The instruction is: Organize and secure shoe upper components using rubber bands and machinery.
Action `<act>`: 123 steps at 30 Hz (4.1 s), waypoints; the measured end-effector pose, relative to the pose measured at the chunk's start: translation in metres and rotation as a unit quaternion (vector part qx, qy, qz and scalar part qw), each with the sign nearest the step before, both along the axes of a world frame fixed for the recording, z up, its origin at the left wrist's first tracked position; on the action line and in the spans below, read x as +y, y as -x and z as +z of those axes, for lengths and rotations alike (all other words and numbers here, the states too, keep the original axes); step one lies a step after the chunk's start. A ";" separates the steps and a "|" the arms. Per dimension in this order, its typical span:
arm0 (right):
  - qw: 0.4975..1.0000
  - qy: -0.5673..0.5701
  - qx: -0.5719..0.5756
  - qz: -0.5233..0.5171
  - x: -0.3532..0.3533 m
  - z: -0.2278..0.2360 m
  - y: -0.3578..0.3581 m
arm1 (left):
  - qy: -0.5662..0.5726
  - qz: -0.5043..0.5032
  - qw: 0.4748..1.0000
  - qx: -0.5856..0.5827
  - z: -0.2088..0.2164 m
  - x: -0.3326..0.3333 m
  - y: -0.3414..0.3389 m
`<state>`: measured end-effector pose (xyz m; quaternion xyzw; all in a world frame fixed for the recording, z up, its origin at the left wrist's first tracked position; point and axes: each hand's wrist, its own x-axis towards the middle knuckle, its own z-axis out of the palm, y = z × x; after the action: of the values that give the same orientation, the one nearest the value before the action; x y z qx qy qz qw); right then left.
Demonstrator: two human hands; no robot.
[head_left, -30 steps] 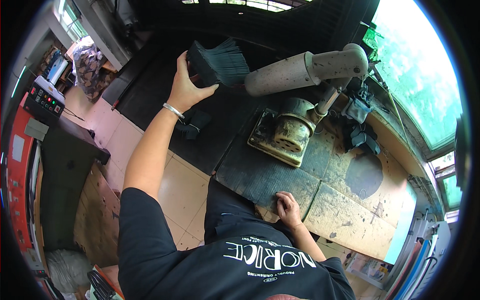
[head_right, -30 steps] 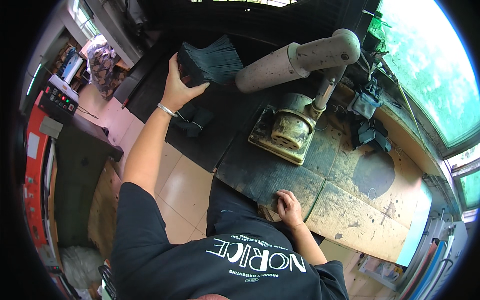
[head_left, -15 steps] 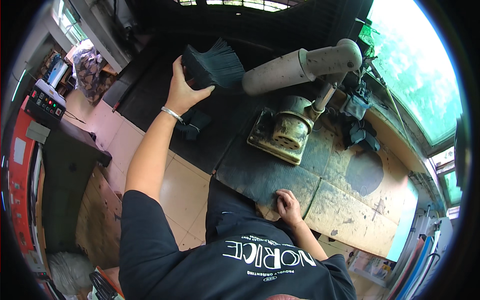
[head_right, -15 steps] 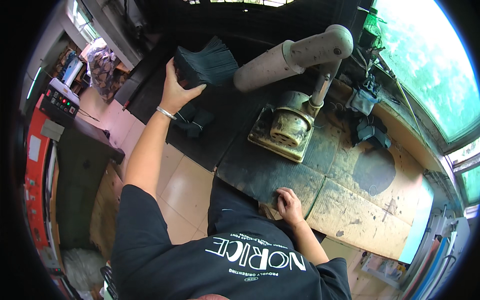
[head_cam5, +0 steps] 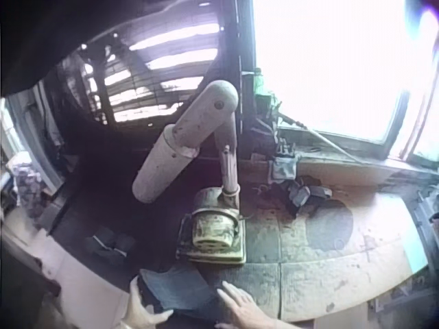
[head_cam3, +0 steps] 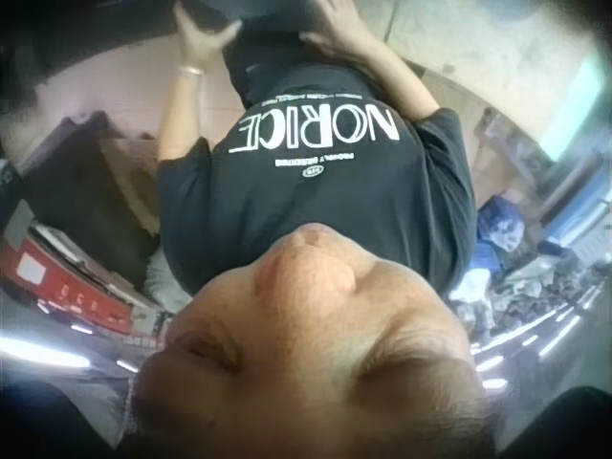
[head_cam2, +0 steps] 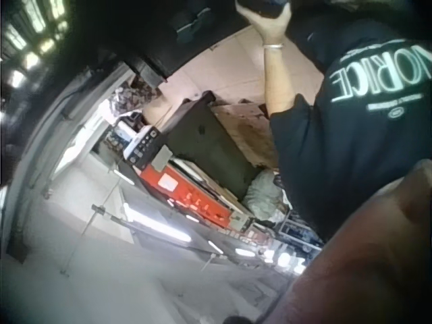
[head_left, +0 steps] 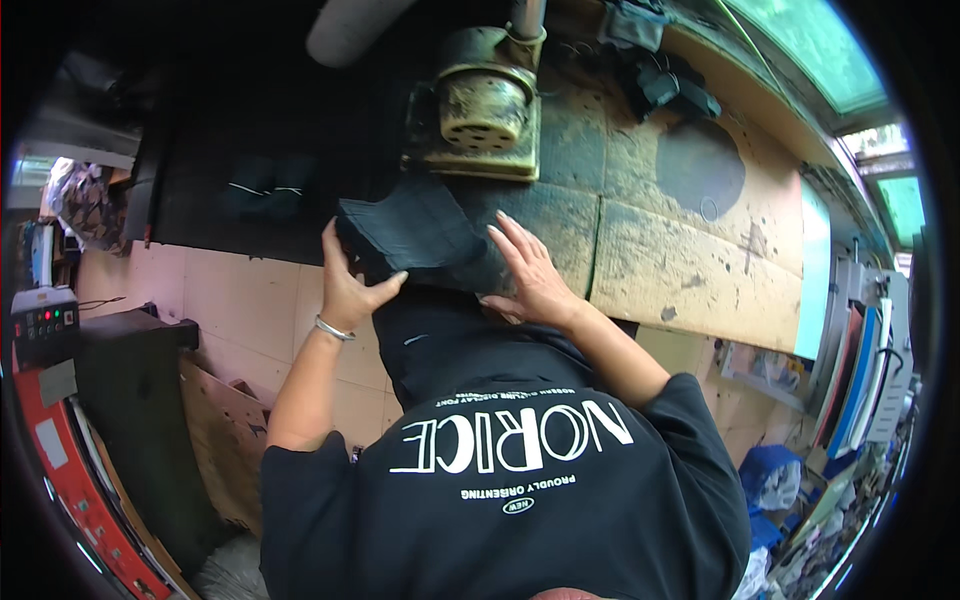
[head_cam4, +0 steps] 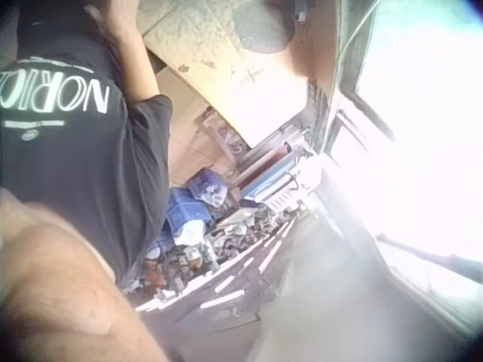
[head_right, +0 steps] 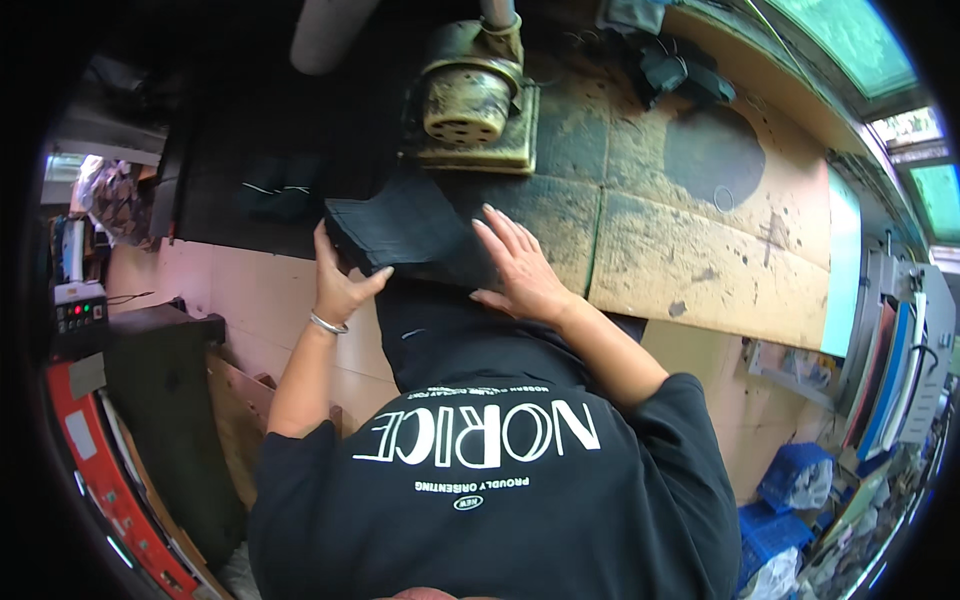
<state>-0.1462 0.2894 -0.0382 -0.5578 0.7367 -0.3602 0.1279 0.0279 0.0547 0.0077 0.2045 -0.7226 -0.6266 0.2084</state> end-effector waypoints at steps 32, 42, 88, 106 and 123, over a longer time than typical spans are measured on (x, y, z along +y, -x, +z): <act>0.956 -0.221 0.191 0.009 0.008 0.006 0.120 | 0.065 -0.213 0.975 -0.011 -0.107 0.018 0.130; 0.939 -0.302 0.153 -0.067 0.003 0.013 0.083 | -0.005 -0.218 0.976 0.005 -0.110 0.031 0.124; 0.824 0.164 -0.535 -0.084 0.021 0.020 0.060 | -0.123 -0.310 0.942 -0.024 -0.031 0.070 0.148; 0.632 0.284 -0.703 -0.159 0.036 0.004 0.029 | -0.289 -0.280 0.911 -0.086 -0.009 0.123 0.155; 0.836 -0.138 0.125 -0.516 0.223 -0.069 0.236 | -0.585 -0.234 0.776 0.017 -0.004 0.118 0.114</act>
<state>-0.3819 0.5128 -0.1068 -0.1142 0.9694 -0.1956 -0.0942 -0.0858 0.1725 0.0041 0.1004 -0.2380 -0.9616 -0.0924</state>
